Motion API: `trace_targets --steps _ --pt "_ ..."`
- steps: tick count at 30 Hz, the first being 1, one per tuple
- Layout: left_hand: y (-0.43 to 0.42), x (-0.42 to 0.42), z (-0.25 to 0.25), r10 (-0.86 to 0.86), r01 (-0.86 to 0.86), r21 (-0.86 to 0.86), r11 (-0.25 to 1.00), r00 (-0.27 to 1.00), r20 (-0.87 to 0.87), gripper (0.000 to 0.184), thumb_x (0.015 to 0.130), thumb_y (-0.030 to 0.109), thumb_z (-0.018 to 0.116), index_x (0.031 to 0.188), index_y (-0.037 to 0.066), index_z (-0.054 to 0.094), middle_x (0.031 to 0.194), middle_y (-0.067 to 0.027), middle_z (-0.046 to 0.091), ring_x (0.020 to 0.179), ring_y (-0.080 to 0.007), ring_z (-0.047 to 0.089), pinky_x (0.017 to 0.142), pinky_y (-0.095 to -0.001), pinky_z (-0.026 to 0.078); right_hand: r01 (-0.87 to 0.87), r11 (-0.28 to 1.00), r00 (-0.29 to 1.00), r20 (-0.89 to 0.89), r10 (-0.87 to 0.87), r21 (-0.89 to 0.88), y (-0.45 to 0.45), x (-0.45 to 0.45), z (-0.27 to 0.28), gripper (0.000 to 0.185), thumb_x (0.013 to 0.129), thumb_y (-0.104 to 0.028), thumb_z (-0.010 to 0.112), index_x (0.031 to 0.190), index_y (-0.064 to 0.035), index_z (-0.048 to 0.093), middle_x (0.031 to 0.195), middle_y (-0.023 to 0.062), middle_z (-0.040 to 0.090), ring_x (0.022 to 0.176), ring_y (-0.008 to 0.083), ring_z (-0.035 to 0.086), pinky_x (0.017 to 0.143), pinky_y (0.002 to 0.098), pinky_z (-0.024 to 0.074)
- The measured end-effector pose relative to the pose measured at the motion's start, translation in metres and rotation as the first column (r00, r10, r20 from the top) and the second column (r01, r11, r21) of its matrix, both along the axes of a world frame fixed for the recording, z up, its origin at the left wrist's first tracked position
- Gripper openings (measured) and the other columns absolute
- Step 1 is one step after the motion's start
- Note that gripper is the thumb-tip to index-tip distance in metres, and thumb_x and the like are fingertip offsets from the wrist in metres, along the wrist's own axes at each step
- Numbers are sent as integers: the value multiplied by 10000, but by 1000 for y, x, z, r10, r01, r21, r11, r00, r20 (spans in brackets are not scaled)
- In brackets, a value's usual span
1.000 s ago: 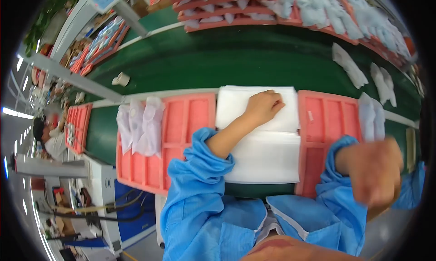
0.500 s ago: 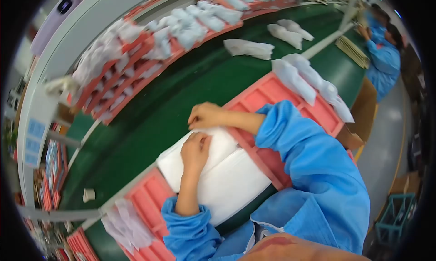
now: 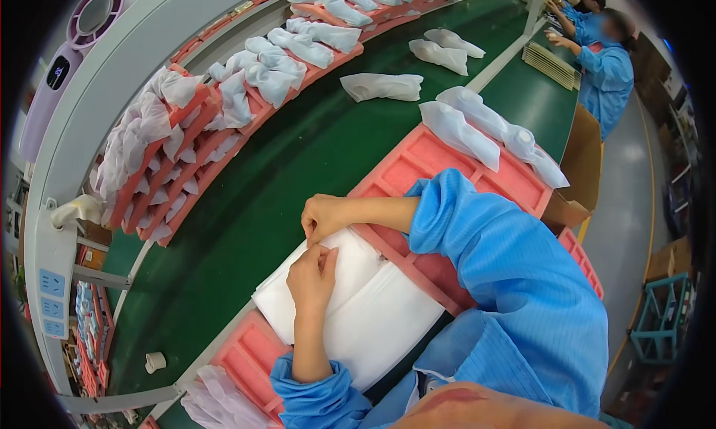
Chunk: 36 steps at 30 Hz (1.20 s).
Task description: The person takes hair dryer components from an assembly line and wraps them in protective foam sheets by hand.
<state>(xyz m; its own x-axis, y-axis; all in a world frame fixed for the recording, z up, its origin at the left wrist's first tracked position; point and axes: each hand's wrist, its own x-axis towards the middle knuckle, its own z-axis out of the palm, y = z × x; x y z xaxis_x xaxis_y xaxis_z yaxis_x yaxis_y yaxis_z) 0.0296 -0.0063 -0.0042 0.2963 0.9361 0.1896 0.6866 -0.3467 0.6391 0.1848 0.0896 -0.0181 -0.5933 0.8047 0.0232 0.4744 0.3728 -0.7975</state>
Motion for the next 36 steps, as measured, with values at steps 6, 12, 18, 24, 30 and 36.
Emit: trace_targets --steps 6,12,18,24,30,36 --pt "-1 2 5 3 -11 -54 998 990 -143 273 746 293 763 722 79 595 513 -16 495 473 -201 505 473 -340 379 4 1000 1000 -6 -5 -30 -1 1 1 172 688 -187 765 723 -28 711 707 63 686 656 161 650 607 286 500" --pt "-2 3 3 14 -18 -37 999 994 -113 257 748 249 762 724 60 589 506 -5 458 457 -148 429 470 -316 332 -17 1000 1000 3 17 10 -2 -1 -2 165 718 -198 754 748 -44 701 707 47 680 663 152 639 610 288 486" --pt "-1 3 5 12 -18 -59 998 995 -100 246 755 235 754 721 57 588 505 -8 452 456 -147 420 470 -316 327 3 999 1000 -22 -2 53 -4 -2 -3 119 752 -165 721 765 -49 698 714 44 679 666 156 636 618 293 486" --pt "0 3 1 8 -11 -28 1000 995 -96 239 757 225 751 720 54 587 504 -7 448 456 -143 413 470 -315 325 11 996 1000 5 -12 83 -4 -2 -3 112 750 -167 717 762 -57 697 714 44 677 668 167 638 621 303 488" --pt "2 4 1 12 -16 -49 999 995 -95 242 759 227 749 719 54 585 504 -4 447 456 -140 412 471 -313 325 6 998 1000 4 -7 69 -2 -2 -3 104 760 -162 701 764 -59 696 723 41 678 671 168 638 618 303 486" --pt "2 4 2 12 -17 -46 999 995 -101 242 760 225 749 717 55 582 505 -2 443 458 -139 408 472 -310 325 12 997 1000 2 -12 70 -5 -1 0 95 757 -153 698 760 -58 692 715 42 673 661 170 633 609 304 480"
